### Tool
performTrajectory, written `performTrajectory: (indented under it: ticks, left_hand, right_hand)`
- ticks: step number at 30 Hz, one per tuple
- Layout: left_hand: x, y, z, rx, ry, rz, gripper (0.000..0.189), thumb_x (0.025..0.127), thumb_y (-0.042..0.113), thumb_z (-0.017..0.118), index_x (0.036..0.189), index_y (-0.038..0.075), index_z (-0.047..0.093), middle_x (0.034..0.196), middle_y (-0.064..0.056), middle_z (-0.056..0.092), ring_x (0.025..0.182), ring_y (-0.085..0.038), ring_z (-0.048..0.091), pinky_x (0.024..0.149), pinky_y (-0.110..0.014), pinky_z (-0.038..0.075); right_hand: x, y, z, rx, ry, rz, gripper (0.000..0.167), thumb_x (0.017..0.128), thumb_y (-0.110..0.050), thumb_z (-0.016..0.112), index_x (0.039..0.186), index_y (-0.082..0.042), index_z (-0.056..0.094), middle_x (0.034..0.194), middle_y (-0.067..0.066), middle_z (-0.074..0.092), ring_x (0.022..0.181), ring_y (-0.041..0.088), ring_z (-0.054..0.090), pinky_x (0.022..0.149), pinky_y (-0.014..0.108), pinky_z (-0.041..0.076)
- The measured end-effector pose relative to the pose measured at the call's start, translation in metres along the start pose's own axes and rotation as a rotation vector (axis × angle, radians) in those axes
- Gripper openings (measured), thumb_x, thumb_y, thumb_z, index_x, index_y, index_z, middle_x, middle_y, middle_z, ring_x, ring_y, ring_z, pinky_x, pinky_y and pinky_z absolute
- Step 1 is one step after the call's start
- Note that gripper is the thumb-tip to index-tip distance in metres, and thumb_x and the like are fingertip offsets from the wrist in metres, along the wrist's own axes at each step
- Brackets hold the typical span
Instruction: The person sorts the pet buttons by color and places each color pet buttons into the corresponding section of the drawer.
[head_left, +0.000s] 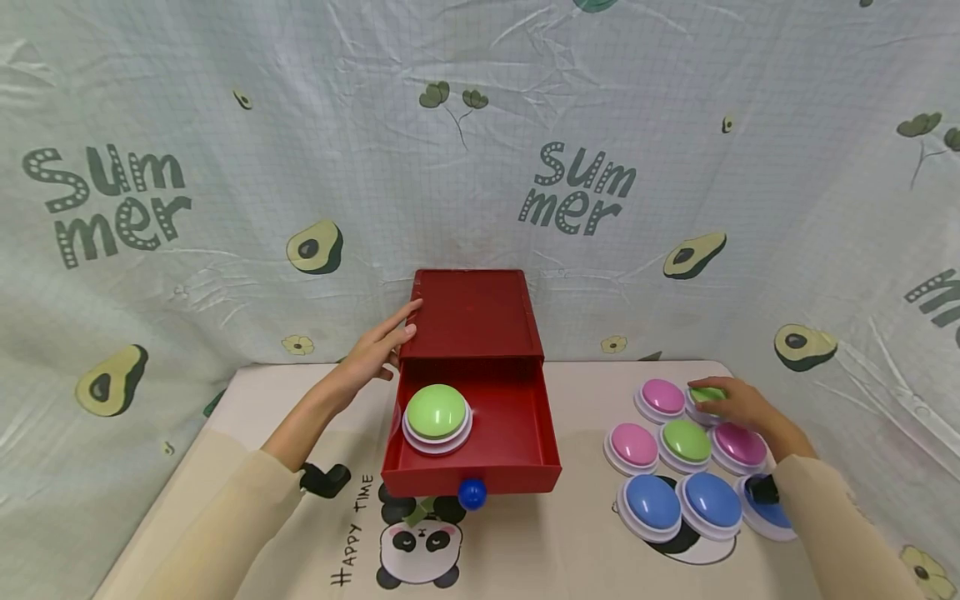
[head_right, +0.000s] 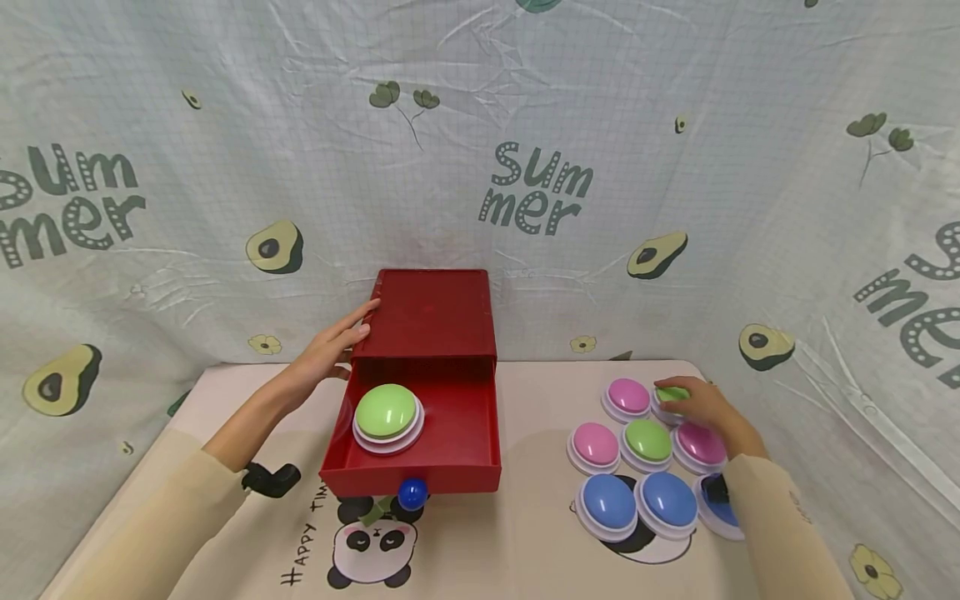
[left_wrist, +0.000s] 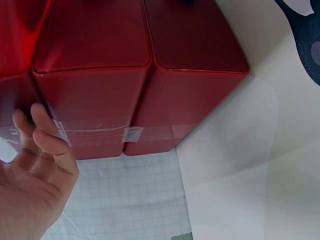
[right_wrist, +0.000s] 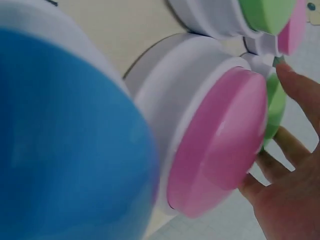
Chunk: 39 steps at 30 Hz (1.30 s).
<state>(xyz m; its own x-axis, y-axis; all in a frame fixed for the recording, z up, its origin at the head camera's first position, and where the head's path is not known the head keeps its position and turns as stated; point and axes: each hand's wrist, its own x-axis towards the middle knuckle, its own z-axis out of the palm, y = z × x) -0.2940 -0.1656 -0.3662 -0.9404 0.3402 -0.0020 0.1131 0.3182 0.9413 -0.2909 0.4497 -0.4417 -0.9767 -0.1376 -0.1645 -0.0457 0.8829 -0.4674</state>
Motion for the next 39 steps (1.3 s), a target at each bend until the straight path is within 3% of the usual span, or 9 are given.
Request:
performTrajectory:
  ticks: [6,14,23,30,39]
  left_hand:
    - [0.001,-0.001,0.001,0.001,0.006,0.004,0.059,0.106,0.051,0.044,0.162,0.043,0.028,0.094,-0.001,0.068,0.081,-0.019,0.065,0.069,-0.03,0.048]
    - [0.001,-0.002,0.001,0.005,-0.006,0.005,0.06,0.107,0.051,0.044,0.163,0.041,0.026,0.094,-0.002,0.068,0.081,-0.019,0.065,0.069,-0.031,0.048]
    - [0.003,-0.004,0.001,0.003,-0.005,0.006,0.06,0.106,0.051,0.044,0.163,0.041,0.026,0.093,-0.002,0.068,0.082,-0.02,0.065,0.071,-0.033,0.048]
    - [0.002,-0.006,0.0,0.001,-0.002,0.004,0.06,0.106,0.051,0.044,0.163,0.043,0.027,0.094,-0.003,0.067,0.082,-0.02,0.064,0.07,-0.031,0.047]
    - [0.002,-0.005,-0.001,-0.002,-0.005,0.009,0.059,0.106,0.051,0.044,0.162,0.043,0.027,0.091,-0.003,0.067,0.081,-0.02,0.064,0.07,-0.03,0.046]
  right_hand:
    - [-0.002,0.0,0.002,-0.005,0.044,-0.013,0.051,0.094,-0.013,0.07,0.141,0.002,0.057,0.147,0.041,0.043,0.134,0.066,0.033,0.104,0.081,0.032]
    - [-0.003,0.004,0.006,-0.018,0.066,-0.019,0.05,0.094,-0.011,0.068,0.142,0.001,0.057,0.148,0.04,0.042,0.135,0.065,0.033,0.105,0.081,0.031]
    - [-0.005,-0.005,-0.005,-0.082,0.115,-0.128,0.047,0.093,-0.007,0.069,0.138,0.004,0.061,0.144,0.041,0.044,0.134,0.065,0.035,0.104,0.081,0.032]
    - [-0.004,-0.024,-0.018,-0.139,0.154,-0.226,0.043,0.093,-0.007,0.07,0.135,0.003,0.064,0.143,0.043,0.045,0.13,0.065,0.04,0.1,0.08,0.038]
    - [-0.007,-0.069,-0.031,-0.176,0.215,-0.388,0.04,0.092,-0.004,0.072,0.132,-0.002,0.068,0.143,0.037,0.05,0.128,0.06,0.046,0.097,0.076,0.043]
